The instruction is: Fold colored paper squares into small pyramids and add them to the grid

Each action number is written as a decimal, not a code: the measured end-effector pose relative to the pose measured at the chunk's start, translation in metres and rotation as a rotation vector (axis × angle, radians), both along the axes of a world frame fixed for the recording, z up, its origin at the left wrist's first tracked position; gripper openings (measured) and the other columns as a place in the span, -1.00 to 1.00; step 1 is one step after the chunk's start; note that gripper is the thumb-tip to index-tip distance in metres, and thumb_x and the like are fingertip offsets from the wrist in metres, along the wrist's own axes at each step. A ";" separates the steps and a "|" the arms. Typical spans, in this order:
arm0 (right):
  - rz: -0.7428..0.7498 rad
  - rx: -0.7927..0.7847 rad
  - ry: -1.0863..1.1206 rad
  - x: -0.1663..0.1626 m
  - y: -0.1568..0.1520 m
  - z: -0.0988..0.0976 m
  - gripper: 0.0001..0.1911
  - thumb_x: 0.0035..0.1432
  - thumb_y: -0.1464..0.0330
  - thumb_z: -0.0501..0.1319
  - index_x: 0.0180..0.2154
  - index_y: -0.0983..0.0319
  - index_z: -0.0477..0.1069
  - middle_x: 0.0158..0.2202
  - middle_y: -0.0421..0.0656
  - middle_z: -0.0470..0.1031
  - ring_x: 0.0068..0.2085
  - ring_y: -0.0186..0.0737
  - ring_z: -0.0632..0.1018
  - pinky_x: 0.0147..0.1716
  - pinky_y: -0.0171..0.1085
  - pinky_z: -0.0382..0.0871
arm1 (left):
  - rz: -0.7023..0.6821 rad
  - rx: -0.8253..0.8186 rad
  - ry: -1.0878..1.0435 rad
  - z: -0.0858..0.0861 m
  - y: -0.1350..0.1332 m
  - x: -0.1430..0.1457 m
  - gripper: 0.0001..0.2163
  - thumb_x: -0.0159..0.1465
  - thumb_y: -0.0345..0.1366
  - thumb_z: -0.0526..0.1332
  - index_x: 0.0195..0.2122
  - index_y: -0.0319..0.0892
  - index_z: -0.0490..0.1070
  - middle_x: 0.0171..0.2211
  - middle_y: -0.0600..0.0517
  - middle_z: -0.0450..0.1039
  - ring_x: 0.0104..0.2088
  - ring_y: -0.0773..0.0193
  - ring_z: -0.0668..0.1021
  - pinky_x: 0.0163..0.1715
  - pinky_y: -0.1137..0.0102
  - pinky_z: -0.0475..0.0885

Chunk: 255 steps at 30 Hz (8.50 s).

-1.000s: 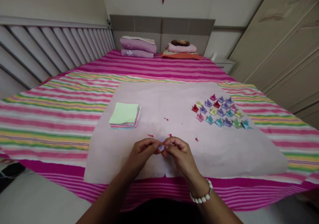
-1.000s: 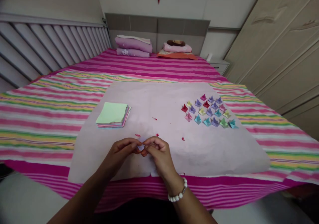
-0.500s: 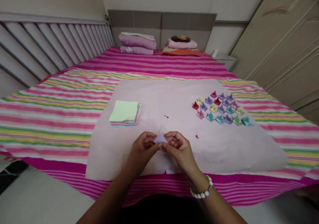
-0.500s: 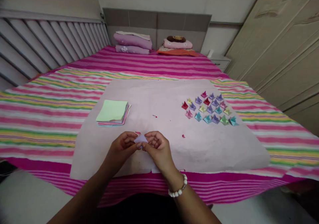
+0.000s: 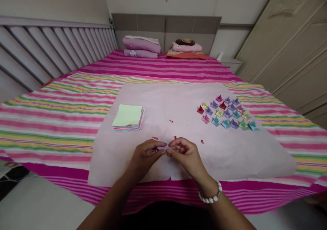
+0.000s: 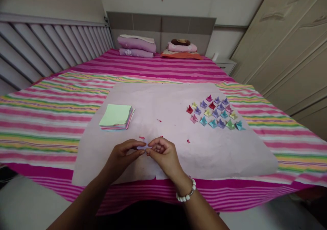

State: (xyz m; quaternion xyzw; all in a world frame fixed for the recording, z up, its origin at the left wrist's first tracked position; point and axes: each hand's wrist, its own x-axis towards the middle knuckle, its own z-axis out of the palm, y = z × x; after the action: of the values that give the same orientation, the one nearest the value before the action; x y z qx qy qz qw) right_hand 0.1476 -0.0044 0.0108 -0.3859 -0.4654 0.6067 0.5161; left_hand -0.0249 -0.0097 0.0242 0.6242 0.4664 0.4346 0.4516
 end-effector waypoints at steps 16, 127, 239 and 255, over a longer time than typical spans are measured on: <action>-0.044 0.050 -0.112 -0.002 -0.001 -0.008 -0.78 -0.09 0.37 0.39 -0.31 0.21 0.52 -0.50 -0.25 0.45 -0.45 -0.33 0.44 -0.42 -0.31 0.33 | 0.009 -0.060 0.076 -0.013 0.004 0.003 -0.86 0.14 -0.24 0.29 -0.29 -0.12 0.55 -0.23 -0.02 0.48 -0.17 0.19 0.51 -0.17 0.33 0.40; -0.292 0.381 -0.544 0.012 0.062 -0.081 -0.92 -0.01 0.48 0.14 -0.48 0.22 0.37 -0.50 -0.25 0.35 -0.50 -0.33 0.37 -0.49 -0.35 0.27 | 0.028 0.337 0.273 -0.095 0.080 0.039 -0.87 0.19 -0.45 0.19 -0.38 -0.15 0.52 -0.39 0.02 0.46 -0.30 0.26 0.49 -0.26 0.37 0.41; -0.702 0.051 -1.365 0.220 0.242 0.024 -0.70 0.28 0.28 0.16 0.02 0.23 0.36 0.03 -0.05 0.41 -0.07 -0.13 0.51 -0.11 -0.06 0.46 | 0.330 0.803 0.961 -0.140 0.142 0.007 -0.64 0.30 -0.18 -0.02 -0.06 -0.27 0.43 0.03 -0.25 0.44 0.04 -0.04 0.44 -0.05 0.10 0.33; -0.609 -0.135 -1.548 0.221 0.287 -0.010 -0.67 0.27 0.29 0.19 0.03 0.27 0.34 0.02 -0.03 0.41 -0.07 -0.11 0.51 -0.12 -0.06 0.46 | 0.306 0.808 0.993 -0.134 0.132 0.007 -0.68 0.29 -0.20 0.06 -0.03 -0.24 0.40 -0.01 -0.23 0.47 -0.01 -0.02 0.48 -0.07 0.11 0.36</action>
State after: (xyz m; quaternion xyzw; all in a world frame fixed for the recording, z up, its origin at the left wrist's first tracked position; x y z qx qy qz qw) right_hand 0.3685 0.2825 0.0008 -0.8329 -0.5265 0.0308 0.1679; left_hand -0.0174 0.1224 -0.1102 0.7976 0.5030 0.2952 -0.1539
